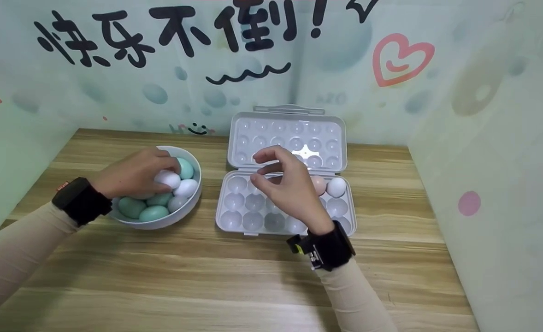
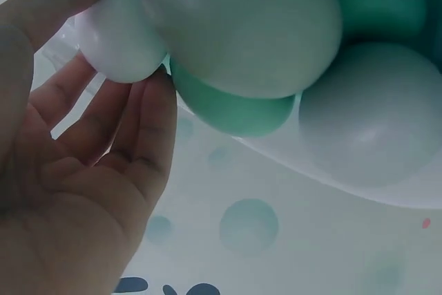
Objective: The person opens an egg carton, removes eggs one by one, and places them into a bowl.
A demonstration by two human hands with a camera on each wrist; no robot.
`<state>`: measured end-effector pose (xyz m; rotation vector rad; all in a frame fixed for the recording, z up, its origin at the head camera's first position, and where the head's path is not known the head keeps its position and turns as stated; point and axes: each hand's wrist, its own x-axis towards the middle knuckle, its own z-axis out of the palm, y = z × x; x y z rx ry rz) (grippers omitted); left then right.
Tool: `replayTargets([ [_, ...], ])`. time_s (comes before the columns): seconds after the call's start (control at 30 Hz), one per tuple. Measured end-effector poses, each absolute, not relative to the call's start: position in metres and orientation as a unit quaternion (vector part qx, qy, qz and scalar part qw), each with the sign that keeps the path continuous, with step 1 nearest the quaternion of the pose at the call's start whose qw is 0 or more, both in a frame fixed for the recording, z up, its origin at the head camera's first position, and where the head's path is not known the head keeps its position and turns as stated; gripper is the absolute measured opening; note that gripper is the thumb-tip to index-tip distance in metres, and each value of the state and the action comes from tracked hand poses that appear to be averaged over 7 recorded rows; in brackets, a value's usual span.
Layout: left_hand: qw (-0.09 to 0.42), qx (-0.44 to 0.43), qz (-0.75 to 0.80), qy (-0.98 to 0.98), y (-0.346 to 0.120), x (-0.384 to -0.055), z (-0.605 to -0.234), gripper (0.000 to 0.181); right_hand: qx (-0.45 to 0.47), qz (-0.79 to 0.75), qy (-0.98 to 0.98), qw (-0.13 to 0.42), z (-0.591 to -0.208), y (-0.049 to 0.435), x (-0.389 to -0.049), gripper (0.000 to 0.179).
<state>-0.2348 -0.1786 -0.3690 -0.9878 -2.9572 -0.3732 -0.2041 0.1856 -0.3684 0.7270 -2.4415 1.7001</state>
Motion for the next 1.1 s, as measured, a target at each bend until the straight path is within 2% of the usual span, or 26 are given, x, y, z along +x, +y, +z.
replayTargets([
  [0.2, -0.018, -0.315, -0.115, -0.942, -0.18, -0.233, -0.368, 0.023, 0.232, 0.554, -0.799, 0.039, -0.368, 0.186, -0.205, 0.032],
  [0.57, 0.005, -0.341, -0.126, -0.931, -0.182, -0.229, -0.367, 0.023, 0.234, 0.556, -0.797, 0.037, -0.366, 0.19, -0.205, 0.031],
  [0.77, 0.007, -0.338, -0.115, -0.934, -0.172, -0.221, -0.36, 0.026, 0.249, 0.508, -0.822, 0.064, -0.367, 0.2, -0.211, 0.035],
  [0.9, 0.031, -0.336, -0.113, -0.935, -0.157, -0.211, -0.355, 0.039, 0.284, 0.403, -0.867, 0.078, -0.371, 0.204, -0.218, 0.043],
  [1.1, 0.097, -0.374, -0.153, -0.91, -0.129, -0.192, -0.36, 0.043, 0.355, 0.253, -0.896, 0.087, -0.379, 0.198, -0.234, 0.044],
])
